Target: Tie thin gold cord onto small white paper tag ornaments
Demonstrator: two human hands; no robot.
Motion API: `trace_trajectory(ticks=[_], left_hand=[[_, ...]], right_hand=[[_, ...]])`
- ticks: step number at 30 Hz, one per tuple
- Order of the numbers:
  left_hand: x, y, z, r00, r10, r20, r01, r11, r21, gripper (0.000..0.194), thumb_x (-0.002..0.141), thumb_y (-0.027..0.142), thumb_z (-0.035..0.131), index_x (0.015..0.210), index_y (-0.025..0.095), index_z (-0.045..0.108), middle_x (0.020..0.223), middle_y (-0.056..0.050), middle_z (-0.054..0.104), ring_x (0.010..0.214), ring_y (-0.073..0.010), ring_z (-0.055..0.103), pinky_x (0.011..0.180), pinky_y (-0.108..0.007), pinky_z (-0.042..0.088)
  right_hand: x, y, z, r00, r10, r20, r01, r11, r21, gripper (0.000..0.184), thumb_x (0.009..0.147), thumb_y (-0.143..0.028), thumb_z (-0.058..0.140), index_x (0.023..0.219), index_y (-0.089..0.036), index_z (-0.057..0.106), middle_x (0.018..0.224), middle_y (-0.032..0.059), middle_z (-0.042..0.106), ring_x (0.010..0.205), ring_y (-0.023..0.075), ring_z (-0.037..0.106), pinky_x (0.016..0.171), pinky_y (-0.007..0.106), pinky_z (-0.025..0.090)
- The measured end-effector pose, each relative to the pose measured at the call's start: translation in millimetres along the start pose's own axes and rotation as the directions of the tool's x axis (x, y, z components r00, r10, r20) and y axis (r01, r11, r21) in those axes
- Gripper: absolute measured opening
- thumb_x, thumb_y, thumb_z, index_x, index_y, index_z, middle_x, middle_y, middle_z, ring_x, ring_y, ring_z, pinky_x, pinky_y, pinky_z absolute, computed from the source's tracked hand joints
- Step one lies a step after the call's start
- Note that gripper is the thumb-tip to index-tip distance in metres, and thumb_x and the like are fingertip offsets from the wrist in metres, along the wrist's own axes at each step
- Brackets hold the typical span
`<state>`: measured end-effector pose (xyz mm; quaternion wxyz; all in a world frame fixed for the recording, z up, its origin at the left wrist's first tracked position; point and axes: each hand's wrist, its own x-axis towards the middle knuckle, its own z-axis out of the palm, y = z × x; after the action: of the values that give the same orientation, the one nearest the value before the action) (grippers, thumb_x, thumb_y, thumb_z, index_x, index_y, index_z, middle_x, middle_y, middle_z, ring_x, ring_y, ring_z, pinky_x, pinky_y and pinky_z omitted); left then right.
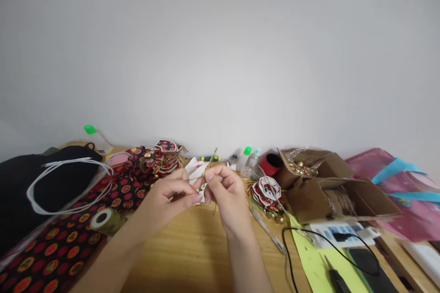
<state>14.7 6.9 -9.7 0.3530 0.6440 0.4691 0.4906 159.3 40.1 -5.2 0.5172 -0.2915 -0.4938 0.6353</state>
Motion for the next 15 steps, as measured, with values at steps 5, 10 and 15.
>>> trace_trajectory(ticks=[5, 10, 15], left_hand=[[1.1, 1.3, -1.7, 1.000, 0.000, -0.024, 0.000, 1.000, -0.005, 0.025, 0.080, 0.031, 0.066, 0.059, 0.017, 0.070, 0.059, 0.002, 0.044, 0.060, -0.0134, 0.043, 0.057, -0.026, 0.032], [1.5, 0.7, -2.5, 0.999, -0.020, -0.029, 0.020, 1.000, 0.005, 0.023, 0.079, 0.031, 0.066, 0.061, 0.017, 0.069, 0.060, 0.001, 0.047, 0.059, -0.0129, 0.045, 0.055, -0.025, 0.034], [1.1, 0.3, -3.6, 0.999, 0.005, -0.047, -0.004, 1.000, 0.008, 0.024, 0.080, 0.026, 0.064, 0.058, 0.016, 0.065, 0.063, 0.000, 0.051, 0.062, -0.0137, 0.049, 0.061, -0.027, 0.038]], right_hand=[[-0.1, -1.6, 0.6, 1.000, 0.016, 0.010, -0.016, 0.998, 0.053, 0.029, 0.078, -0.038, 0.073, 0.066, -0.016, 0.058, 0.057, -0.0025, 0.059, 0.041, 0.0047, 0.035, 0.041, 0.020, 0.025], [-1.4, -1.0, -0.8, 1.000, 0.001, -0.014, 0.000, 0.998, 0.064, 0.031, 0.076, -0.038, 0.075, 0.065, -0.016, 0.057, 0.054, -0.0058, 0.049, 0.040, 0.0039, 0.029, 0.040, 0.019, 0.019], [-1.8, 1.1, -1.2, 1.000, -0.007, -0.025, 0.008, 0.999, 0.046, 0.029, 0.076, -0.038, 0.075, 0.068, -0.016, 0.058, 0.052, -0.0069, 0.043, 0.042, 0.0045, 0.027, 0.040, 0.018, 0.018]])
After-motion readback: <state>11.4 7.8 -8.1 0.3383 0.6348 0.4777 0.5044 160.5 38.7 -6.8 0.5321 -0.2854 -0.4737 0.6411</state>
